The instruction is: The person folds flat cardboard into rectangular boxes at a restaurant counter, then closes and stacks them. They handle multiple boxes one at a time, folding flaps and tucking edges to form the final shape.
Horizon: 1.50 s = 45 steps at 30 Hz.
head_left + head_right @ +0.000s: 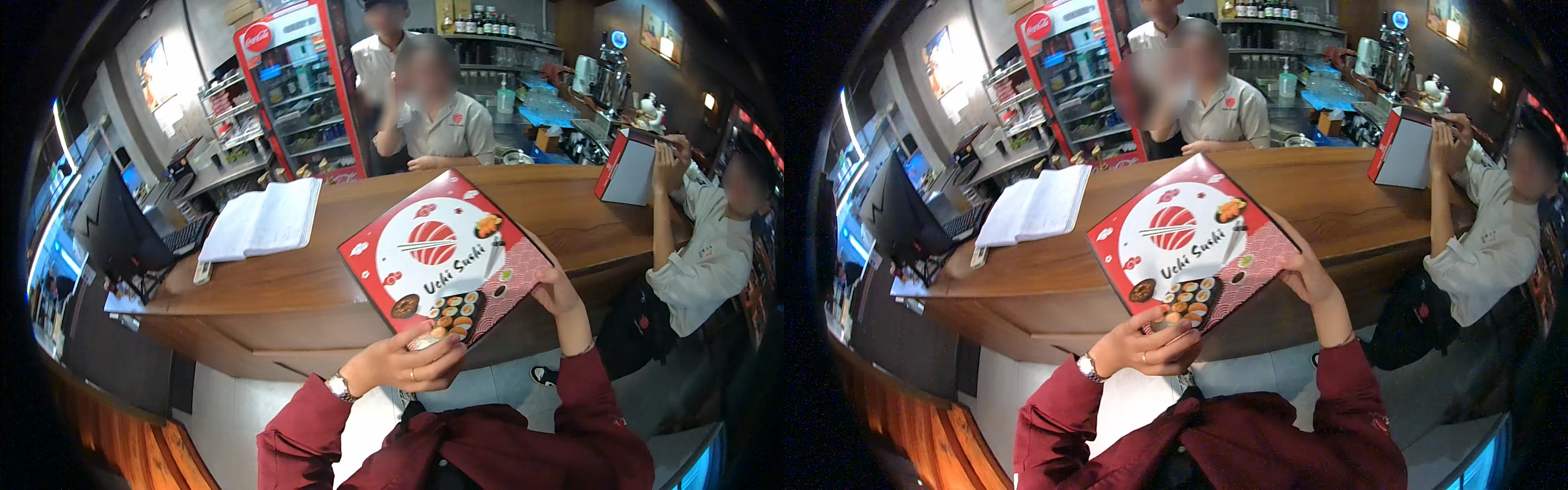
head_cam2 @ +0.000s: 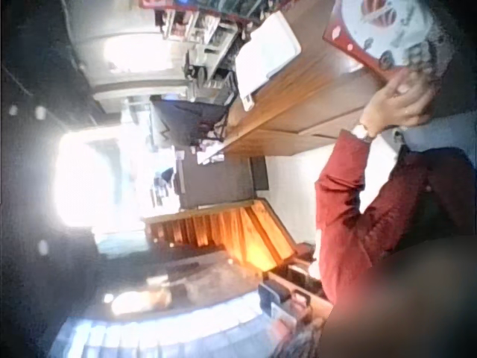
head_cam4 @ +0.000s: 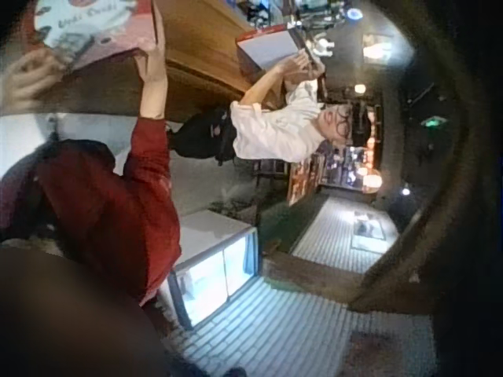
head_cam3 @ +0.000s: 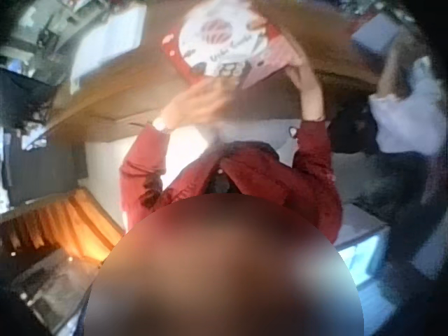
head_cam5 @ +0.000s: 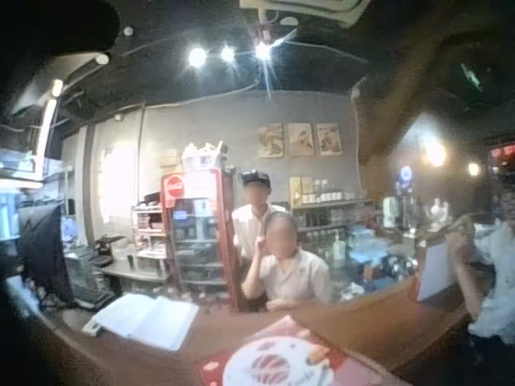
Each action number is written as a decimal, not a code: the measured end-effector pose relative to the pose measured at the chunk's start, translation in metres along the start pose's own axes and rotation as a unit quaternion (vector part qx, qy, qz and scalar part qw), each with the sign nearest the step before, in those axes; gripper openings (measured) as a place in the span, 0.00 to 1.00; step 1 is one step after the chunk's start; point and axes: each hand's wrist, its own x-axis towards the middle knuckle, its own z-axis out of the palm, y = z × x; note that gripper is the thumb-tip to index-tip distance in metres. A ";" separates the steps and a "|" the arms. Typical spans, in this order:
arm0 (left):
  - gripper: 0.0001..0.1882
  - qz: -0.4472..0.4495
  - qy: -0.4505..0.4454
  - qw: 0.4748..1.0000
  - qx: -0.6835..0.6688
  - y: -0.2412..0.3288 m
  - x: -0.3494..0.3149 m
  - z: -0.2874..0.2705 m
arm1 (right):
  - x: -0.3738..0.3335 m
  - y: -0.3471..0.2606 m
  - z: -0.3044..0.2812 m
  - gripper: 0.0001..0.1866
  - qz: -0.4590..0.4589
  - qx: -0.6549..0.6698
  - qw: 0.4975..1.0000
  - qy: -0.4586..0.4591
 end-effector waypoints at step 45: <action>0.57 -0.750 0.207 0.624 -0.067 0.125 0.134 0.019 | 0.012 -0.092 -0.037 0.59 -0.253 -0.424 0.838 -0.231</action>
